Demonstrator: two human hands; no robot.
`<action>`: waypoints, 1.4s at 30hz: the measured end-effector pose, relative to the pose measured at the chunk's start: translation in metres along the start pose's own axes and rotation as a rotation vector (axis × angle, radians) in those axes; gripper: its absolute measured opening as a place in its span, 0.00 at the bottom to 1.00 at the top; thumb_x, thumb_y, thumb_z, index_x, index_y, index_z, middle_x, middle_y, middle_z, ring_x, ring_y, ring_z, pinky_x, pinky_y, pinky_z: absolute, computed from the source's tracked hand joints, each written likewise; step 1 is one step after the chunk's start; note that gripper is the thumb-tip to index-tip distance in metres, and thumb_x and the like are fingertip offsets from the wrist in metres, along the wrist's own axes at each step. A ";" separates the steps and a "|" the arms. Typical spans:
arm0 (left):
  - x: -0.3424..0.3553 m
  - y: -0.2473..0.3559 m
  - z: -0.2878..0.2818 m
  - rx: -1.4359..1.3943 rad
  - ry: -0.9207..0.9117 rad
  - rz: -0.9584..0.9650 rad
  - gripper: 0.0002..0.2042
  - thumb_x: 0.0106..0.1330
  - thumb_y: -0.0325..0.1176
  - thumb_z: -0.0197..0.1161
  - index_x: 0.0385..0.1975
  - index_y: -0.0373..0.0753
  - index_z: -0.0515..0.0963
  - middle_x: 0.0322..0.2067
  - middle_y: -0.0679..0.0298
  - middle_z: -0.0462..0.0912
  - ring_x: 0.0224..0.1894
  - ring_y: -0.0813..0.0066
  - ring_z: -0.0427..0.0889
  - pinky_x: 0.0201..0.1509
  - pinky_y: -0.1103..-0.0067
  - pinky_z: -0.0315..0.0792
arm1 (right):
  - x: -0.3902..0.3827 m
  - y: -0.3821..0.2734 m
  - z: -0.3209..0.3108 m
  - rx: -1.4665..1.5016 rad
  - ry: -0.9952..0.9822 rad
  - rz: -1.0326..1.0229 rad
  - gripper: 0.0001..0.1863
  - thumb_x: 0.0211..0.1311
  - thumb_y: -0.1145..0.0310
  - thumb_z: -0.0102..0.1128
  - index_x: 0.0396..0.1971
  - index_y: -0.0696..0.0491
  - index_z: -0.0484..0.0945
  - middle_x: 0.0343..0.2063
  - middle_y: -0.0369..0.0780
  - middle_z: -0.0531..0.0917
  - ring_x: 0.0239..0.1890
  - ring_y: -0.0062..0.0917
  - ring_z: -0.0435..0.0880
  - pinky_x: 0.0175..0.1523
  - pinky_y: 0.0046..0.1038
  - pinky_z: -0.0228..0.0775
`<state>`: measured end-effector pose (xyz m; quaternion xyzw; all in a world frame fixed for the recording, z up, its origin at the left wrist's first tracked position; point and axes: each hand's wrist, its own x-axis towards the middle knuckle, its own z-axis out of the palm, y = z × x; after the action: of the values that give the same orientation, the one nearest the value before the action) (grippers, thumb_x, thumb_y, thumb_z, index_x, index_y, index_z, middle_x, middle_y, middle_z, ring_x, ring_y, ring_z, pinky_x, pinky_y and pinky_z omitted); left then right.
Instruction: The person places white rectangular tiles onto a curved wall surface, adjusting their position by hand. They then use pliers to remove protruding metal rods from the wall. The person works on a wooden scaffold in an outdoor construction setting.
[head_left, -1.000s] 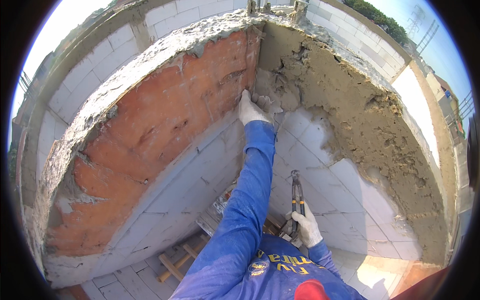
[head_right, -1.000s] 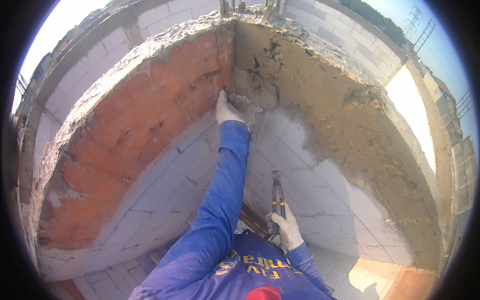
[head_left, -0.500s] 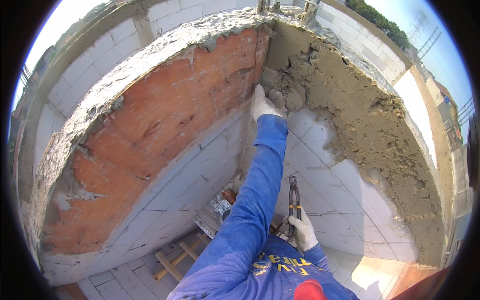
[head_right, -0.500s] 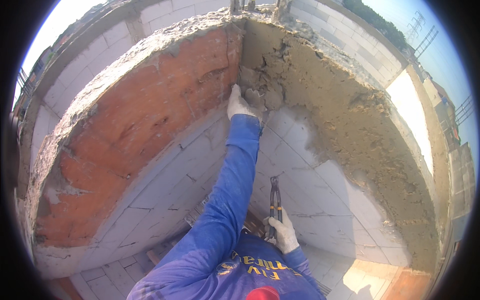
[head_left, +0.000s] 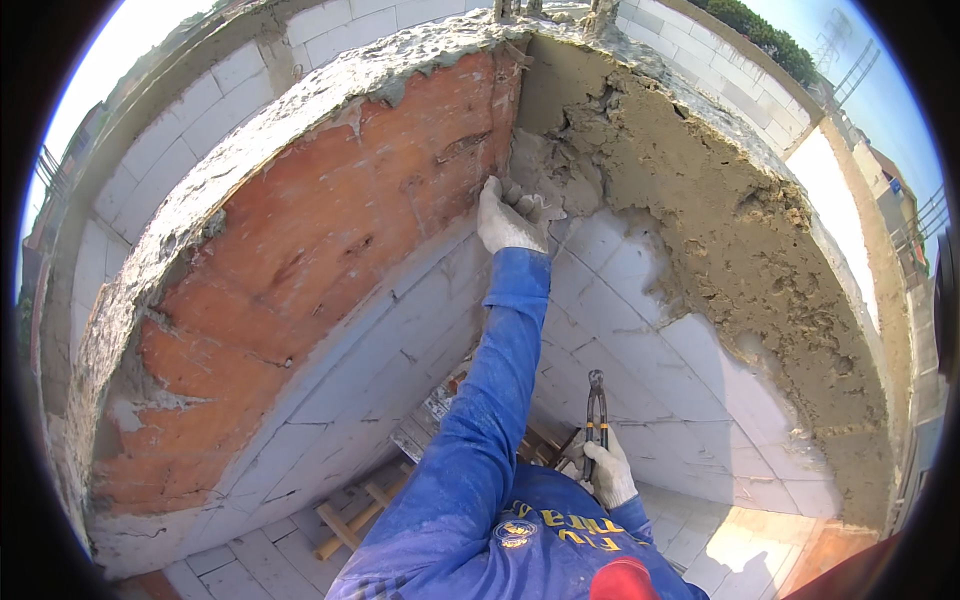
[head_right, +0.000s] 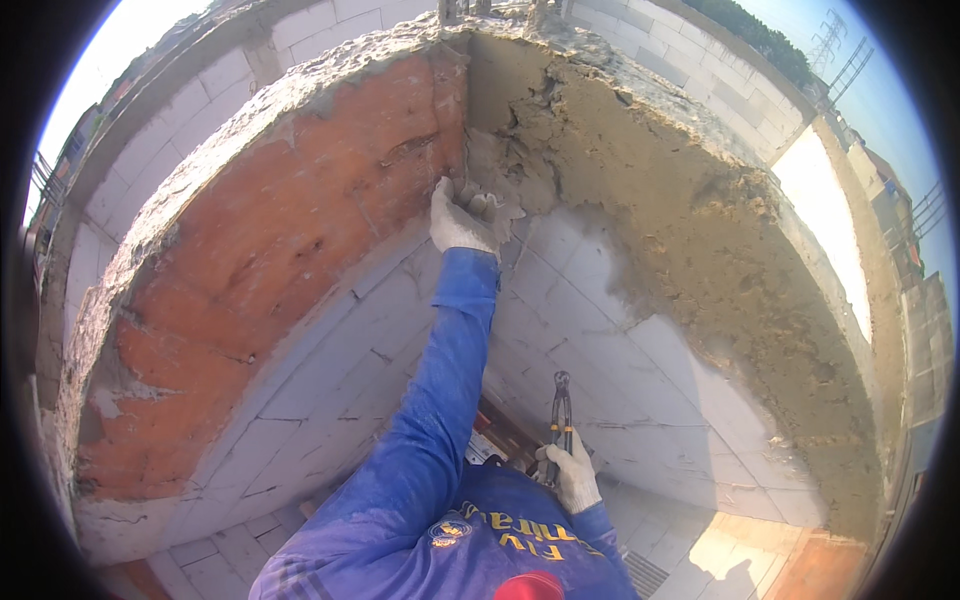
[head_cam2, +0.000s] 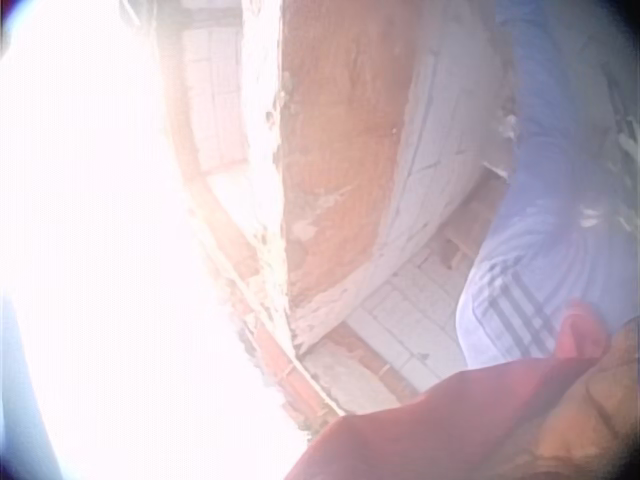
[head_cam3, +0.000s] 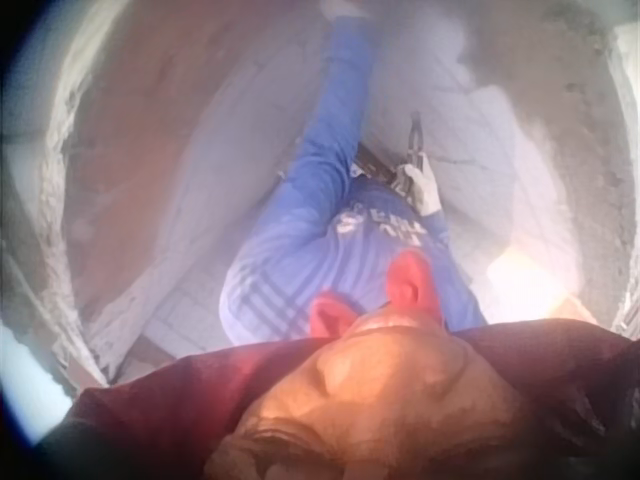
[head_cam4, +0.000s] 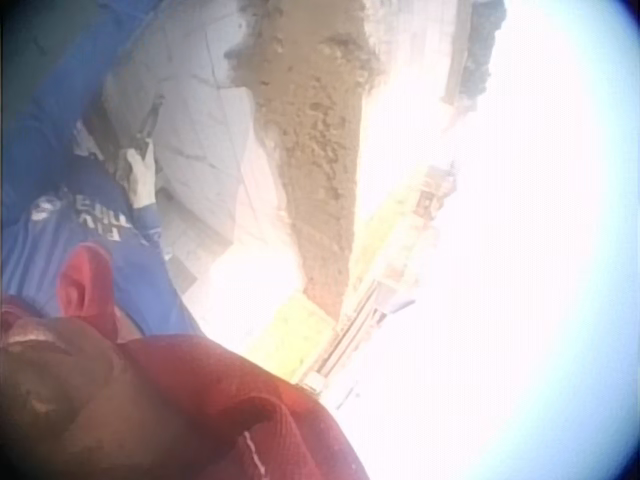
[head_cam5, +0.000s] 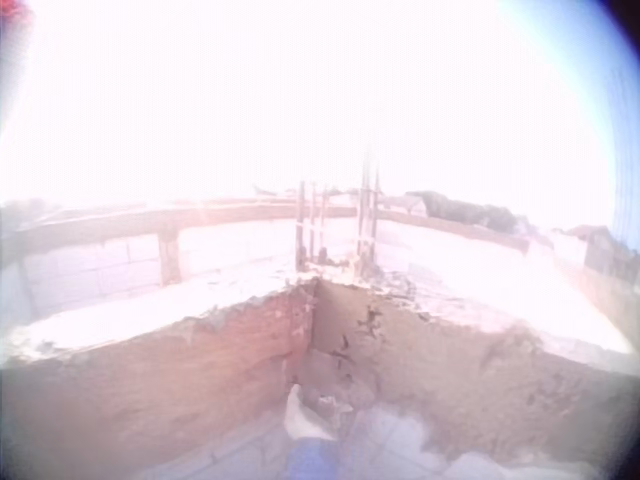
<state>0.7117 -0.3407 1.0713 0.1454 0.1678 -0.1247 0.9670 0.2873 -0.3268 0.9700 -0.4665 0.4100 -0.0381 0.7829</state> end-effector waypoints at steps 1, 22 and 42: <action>0.002 -0.006 0.001 -0.001 0.027 -0.023 0.13 0.79 0.46 0.62 0.45 0.43 0.77 0.33 0.68 0.75 0.24 0.76 0.71 0.36 0.73 0.76 | 0.000 0.000 -0.001 -0.011 0.002 0.006 0.29 0.70 0.71 0.60 0.70 0.53 0.68 0.36 0.42 0.84 0.27 0.22 0.80 0.32 0.27 0.77; -0.103 0.008 0.050 0.478 -0.351 -0.033 0.11 0.73 0.39 0.64 0.33 0.39 0.80 0.25 0.65 0.77 0.18 0.77 0.70 0.24 0.76 0.74 | 0.023 0.025 -0.027 -0.011 0.007 0.034 0.25 0.68 0.74 0.58 0.65 0.56 0.71 0.31 0.41 0.84 0.23 0.24 0.81 0.27 0.28 0.74; -0.141 0.422 0.295 0.901 -0.392 1.405 0.13 0.76 0.35 0.65 0.48 0.31 0.84 0.39 0.54 0.88 0.40 0.65 0.88 0.45 0.72 0.85 | 0.064 0.080 -0.074 0.008 -0.052 0.169 0.26 0.66 0.71 0.61 0.64 0.47 0.72 0.32 0.40 0.84 0.26 0.25 0.81 0.28 0.30 0.76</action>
<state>0.7908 -0.0177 1.4894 0.5616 -0.1972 0.4257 0.6815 0.2534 -0.3623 0.8533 -0.4277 0.4274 0.0384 0.7955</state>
